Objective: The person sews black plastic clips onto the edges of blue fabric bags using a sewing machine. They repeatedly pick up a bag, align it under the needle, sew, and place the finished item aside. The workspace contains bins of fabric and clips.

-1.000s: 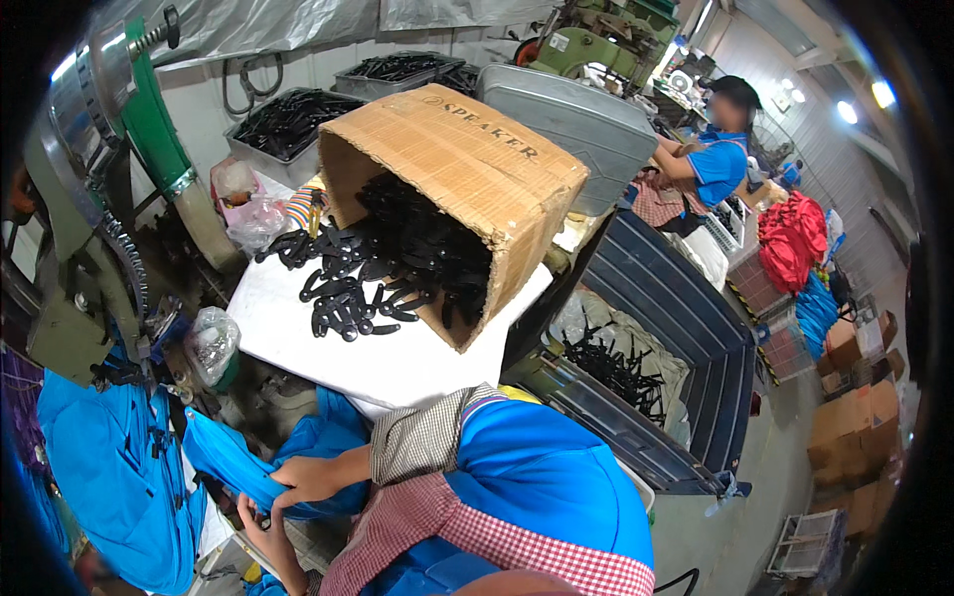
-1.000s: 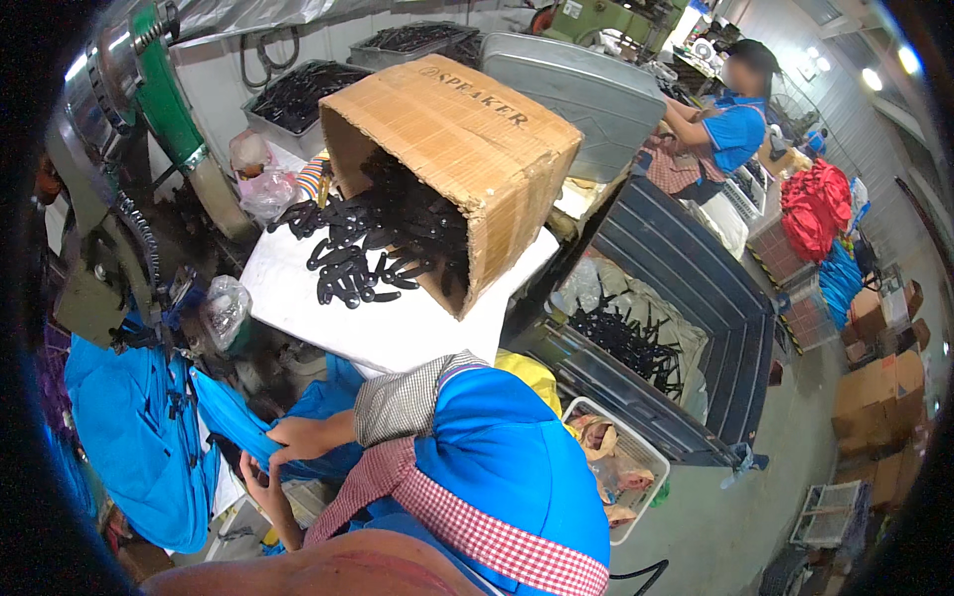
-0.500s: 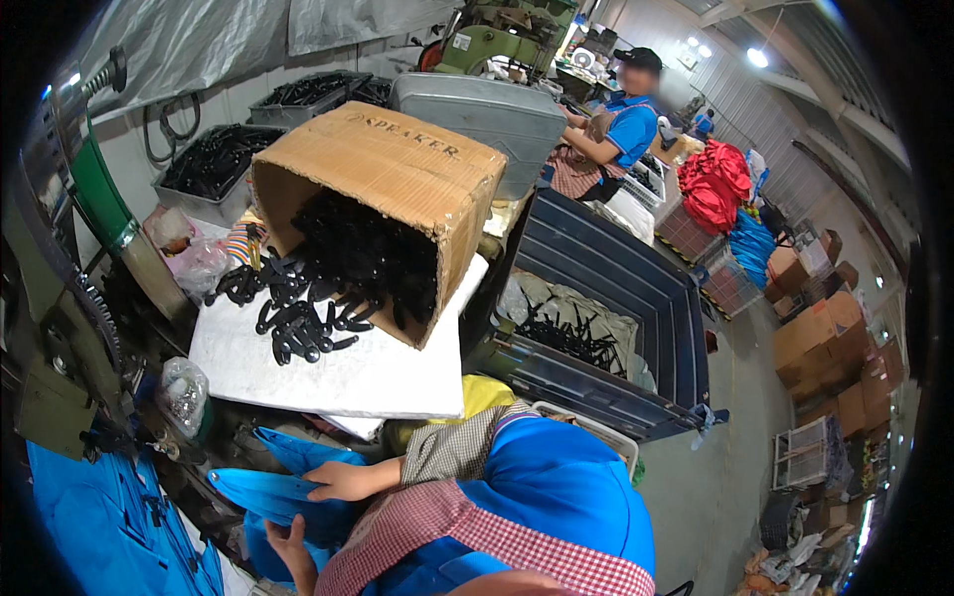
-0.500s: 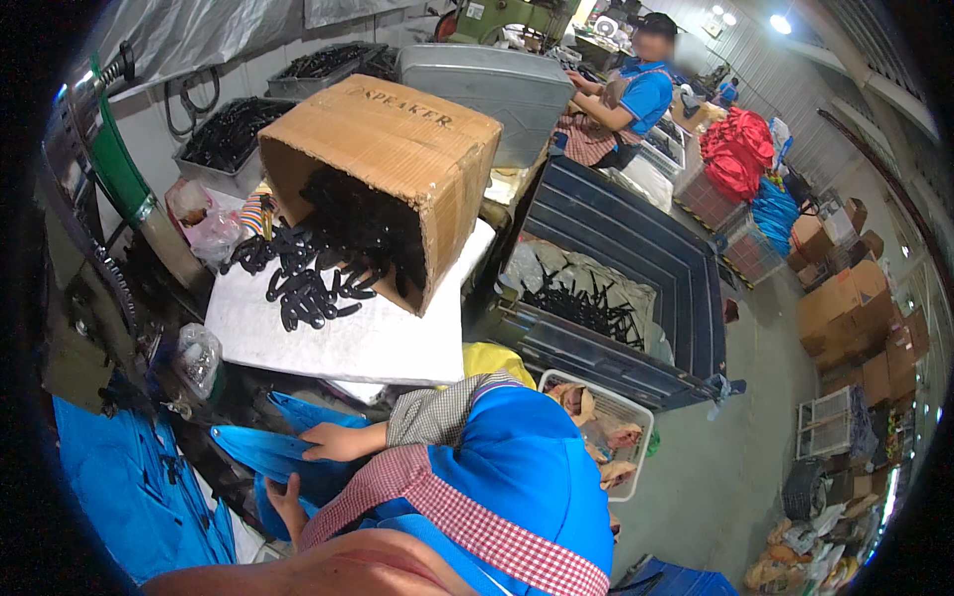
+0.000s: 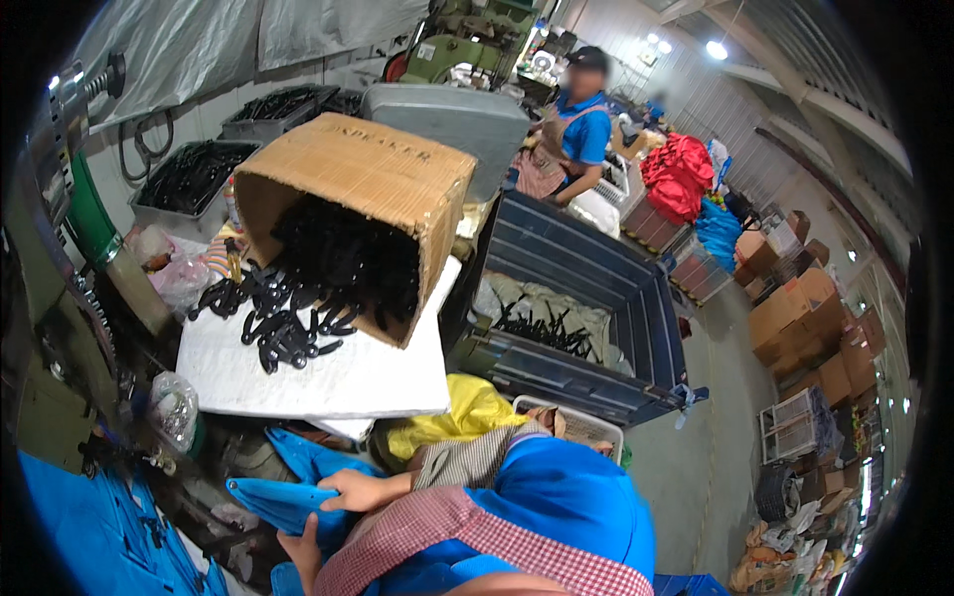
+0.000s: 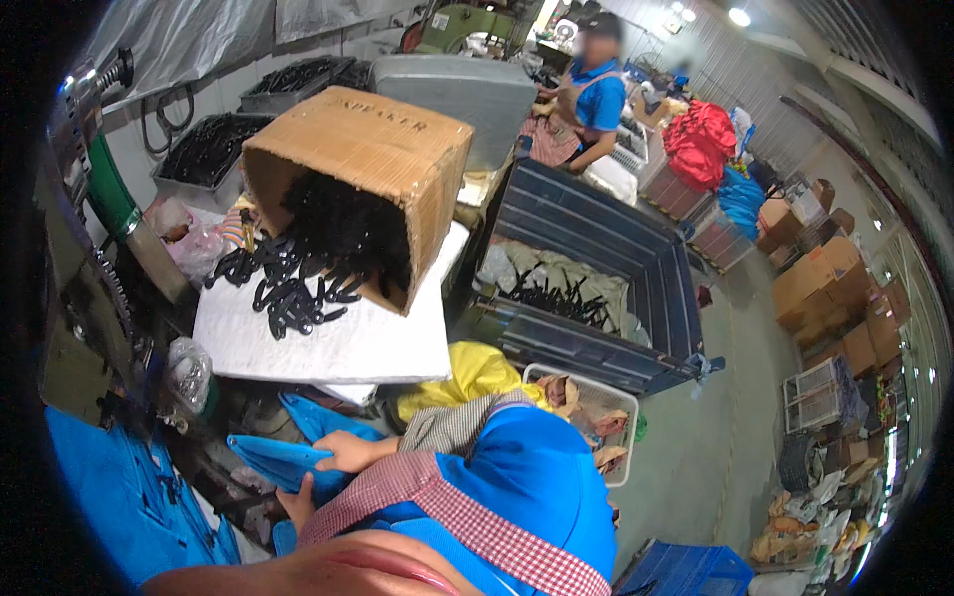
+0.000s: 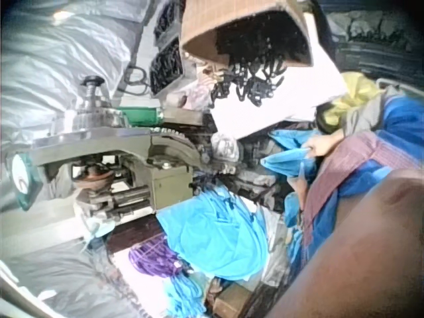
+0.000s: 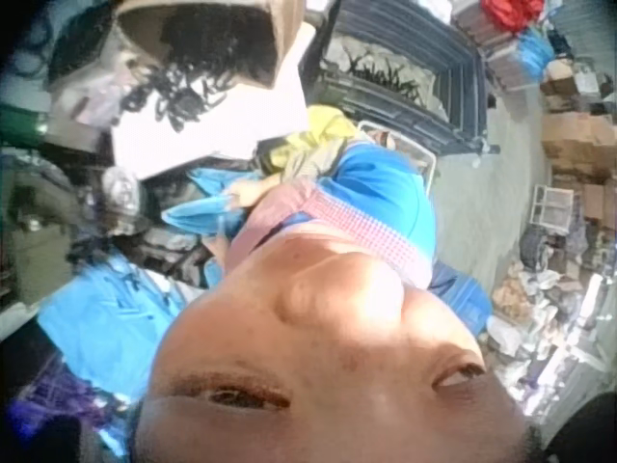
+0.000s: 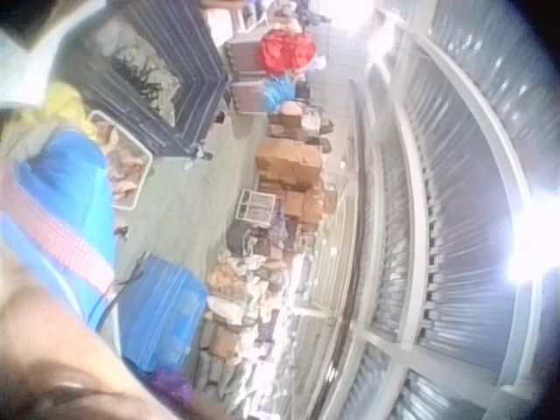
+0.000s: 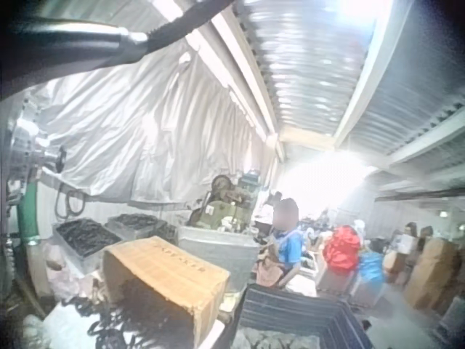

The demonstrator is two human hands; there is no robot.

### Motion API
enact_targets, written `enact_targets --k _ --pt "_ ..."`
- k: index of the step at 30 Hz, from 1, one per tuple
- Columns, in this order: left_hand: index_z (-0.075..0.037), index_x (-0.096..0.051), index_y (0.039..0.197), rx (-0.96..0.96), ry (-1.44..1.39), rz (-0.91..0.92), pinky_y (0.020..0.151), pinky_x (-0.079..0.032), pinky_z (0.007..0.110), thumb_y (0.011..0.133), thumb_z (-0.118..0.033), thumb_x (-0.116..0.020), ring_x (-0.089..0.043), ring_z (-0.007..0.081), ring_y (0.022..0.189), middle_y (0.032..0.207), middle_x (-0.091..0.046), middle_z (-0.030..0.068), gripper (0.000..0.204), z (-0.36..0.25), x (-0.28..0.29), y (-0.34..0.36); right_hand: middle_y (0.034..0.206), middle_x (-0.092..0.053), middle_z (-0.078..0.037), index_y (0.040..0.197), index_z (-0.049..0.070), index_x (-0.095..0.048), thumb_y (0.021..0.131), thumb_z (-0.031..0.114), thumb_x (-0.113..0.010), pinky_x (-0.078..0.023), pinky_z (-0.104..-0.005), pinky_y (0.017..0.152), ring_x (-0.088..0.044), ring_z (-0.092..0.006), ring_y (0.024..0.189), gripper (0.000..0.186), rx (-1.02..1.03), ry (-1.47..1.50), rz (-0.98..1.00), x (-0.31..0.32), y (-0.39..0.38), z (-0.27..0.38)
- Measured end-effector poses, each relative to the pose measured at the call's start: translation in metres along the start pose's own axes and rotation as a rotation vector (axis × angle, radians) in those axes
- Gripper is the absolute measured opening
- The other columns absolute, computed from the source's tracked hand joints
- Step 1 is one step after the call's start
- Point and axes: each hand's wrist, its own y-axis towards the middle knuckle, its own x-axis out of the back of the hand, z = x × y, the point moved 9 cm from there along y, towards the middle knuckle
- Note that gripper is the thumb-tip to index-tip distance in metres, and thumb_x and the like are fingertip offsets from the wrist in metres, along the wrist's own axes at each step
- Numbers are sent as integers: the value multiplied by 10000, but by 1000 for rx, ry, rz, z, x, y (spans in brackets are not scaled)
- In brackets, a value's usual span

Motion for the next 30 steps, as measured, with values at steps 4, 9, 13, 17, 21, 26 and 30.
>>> enact_targets --k 4,9,13,17,21,26,30 --pt "70 -369 1185 33 22 50 858 -422 356 688 -160 -769 -501 242 971 1125 -502 179 677 10 -6 8 756 -573 -193 868 22 -576 780 257 -614 -414 -397 608 -562 -331 712 254 -82 -13 6 6 -4 -5" --pt "66 -308 1248 16 -43 32 889 -418 404 666 -204 -793 -479 281 1027 1203 -445 208 804 15 2 11 850 -593 -211 897 13 -595 743 253 -624 -431 -428 689 -567 -362 810 286 -140 27 -30 6 -1 -5" --pt "64 -304 1249 27 -73 116 902 -410 414 667 -182 -790 -476 287 1038 1213 -436 211 797 10 -6 13 864 -592 -211 911 12 -594 746 264 -622 -433 -421 691 -568 -358 818 302 -115 24 -14 6 5 -17" --pt "74 -300 1234 22 -24 40 909 -403 408 672 -166 -785 -489 284 1019 1196 -451 218 781 14 3 14 848 -585 -217 902 8 -589 743 270 -626 -429 -424 685 -560 -368 808 309 -126 -11 -28 2 4 -14" --pt "83 -311 1218 26 -24 37 913 -401 406 675 -161 -782 -491 280 1022 1194 -453 232 759 15 4 16 866 -580 -225 904 2 -584 741 274 -628 -425 -432 690 -552 -378 821 320 -118 0 -2 -2 8 -17" --pt "80 -326 1217 15 -13 5 913 -404 400 685 -126 -769 -483 276 1037 1191 -456 232 723 17 12 17 890 -581 -229 926 -5 -582 737 267 -630 -428 -431 709 -553 -380 838 335 -109 41 -2 -10 10 -22" --pt "73 -287 1277 -74 -173 102 927 -395 412 694 -72 -738 -480 275 1057 1222 -446 204 752 31 4 29 824 -569 -220 908 -11 -560 772 227 -610 -429 -387 685 -566 -325 777 279 -68 0 -75 -3 8 -28"
